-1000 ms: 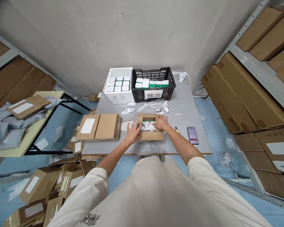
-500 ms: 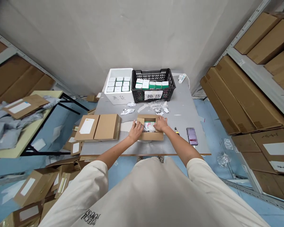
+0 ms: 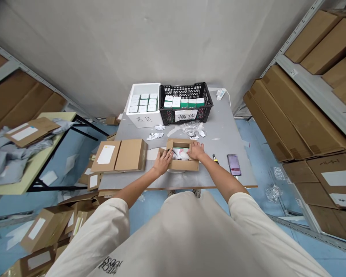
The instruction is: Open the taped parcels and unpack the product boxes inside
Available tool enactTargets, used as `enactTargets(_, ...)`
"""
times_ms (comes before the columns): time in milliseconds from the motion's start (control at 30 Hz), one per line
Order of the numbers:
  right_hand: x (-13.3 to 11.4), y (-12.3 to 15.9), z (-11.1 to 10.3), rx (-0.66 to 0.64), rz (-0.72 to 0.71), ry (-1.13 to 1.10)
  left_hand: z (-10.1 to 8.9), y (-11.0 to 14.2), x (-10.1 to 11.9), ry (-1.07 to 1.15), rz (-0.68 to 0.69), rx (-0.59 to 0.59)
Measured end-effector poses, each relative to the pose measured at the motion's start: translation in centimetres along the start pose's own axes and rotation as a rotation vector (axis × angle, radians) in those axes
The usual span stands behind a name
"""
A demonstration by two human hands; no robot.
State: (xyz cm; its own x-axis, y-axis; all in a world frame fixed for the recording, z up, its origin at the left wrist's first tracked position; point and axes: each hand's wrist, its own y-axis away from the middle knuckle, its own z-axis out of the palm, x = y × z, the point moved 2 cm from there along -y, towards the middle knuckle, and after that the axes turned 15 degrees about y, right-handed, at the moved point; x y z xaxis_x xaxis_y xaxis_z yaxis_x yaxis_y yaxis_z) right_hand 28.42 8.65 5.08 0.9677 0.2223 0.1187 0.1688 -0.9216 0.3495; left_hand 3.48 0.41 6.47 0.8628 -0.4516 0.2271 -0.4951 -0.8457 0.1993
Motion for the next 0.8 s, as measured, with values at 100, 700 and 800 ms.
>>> enactTargets(100,0.1,0.2,0.1,0.01,-0.006,-0.011,-0.4,0.6,0.1,0.025,-0.057,0.038)
enactTargets(700,0.4,1.2,-0.5,0.009,0.024,-0.096,-2.1,-3.9,-3.3,0.089,-0.25,-0.178)
enactTargets(800,0.9,1.7,-0.8,0.017,0.017,-0.197,-2.2,-6.0,-4.3,0.143,-0.251,-0.314)
